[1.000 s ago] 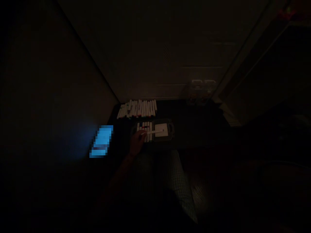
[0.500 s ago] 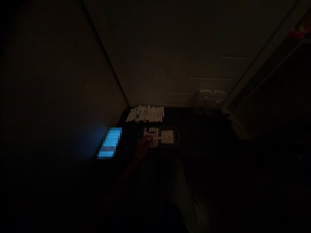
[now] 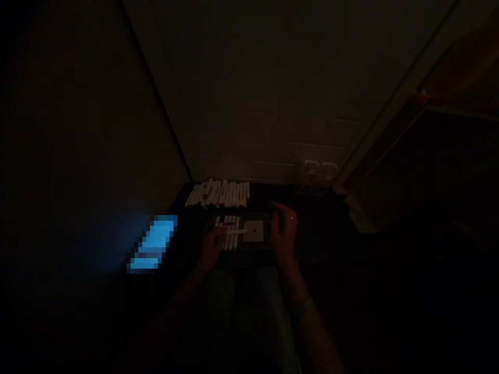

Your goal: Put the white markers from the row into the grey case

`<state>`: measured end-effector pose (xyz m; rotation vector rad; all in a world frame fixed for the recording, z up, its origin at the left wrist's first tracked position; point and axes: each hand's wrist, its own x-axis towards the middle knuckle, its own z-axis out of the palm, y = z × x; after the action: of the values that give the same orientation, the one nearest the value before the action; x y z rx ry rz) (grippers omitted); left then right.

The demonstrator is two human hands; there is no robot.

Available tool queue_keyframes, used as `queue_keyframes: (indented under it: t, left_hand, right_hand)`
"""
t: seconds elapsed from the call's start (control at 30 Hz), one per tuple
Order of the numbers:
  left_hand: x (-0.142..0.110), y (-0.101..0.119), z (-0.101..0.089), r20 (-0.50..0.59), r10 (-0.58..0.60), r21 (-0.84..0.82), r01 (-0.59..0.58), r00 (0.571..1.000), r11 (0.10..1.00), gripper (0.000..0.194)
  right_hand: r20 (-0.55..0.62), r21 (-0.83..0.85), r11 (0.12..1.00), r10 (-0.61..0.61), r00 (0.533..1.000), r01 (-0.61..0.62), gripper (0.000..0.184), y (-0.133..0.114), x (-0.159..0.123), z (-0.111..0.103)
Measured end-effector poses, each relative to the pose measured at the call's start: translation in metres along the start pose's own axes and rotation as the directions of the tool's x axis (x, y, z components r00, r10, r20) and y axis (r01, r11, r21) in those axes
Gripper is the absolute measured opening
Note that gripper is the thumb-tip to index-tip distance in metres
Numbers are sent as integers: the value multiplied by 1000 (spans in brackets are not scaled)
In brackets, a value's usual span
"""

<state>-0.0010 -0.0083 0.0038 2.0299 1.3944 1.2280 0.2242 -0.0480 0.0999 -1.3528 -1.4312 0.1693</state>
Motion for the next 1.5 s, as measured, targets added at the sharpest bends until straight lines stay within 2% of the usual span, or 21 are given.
queue_keyframes:
  t: [0.17,0.27,0.7,0.93,1.23,1.5]
  left_hand:
    - [2,2,-2,11,1,36,-2,1000,999,24]
    - [2,3,-1,11,-14,48,13,1000,999,24]
    - [1,-1,1,72,12,125,-21,997,992,23]
    - [2,1,0,84,3,107,-12,996,994,23]
    - [2,1,1,82,22,137,-33,996,990,24]
    - [1,-3,2,62,25,107,-32,998,994,24]
  right_hand:
    - [188,-149,988,-7,982,36,24,28,-34,43]
    - [237,-147,988,0,971,36,25,43,-46,55]
    - [346,-228,968,-17,938,102,25,54,-53,58]
    - [312,-223,973,18,950,55,26,63,-54,60]
    - [266,-150,989,34,963,7,26,61,-53,59]
    - [298,-128,991,17,954,22,25,60,-52,57]
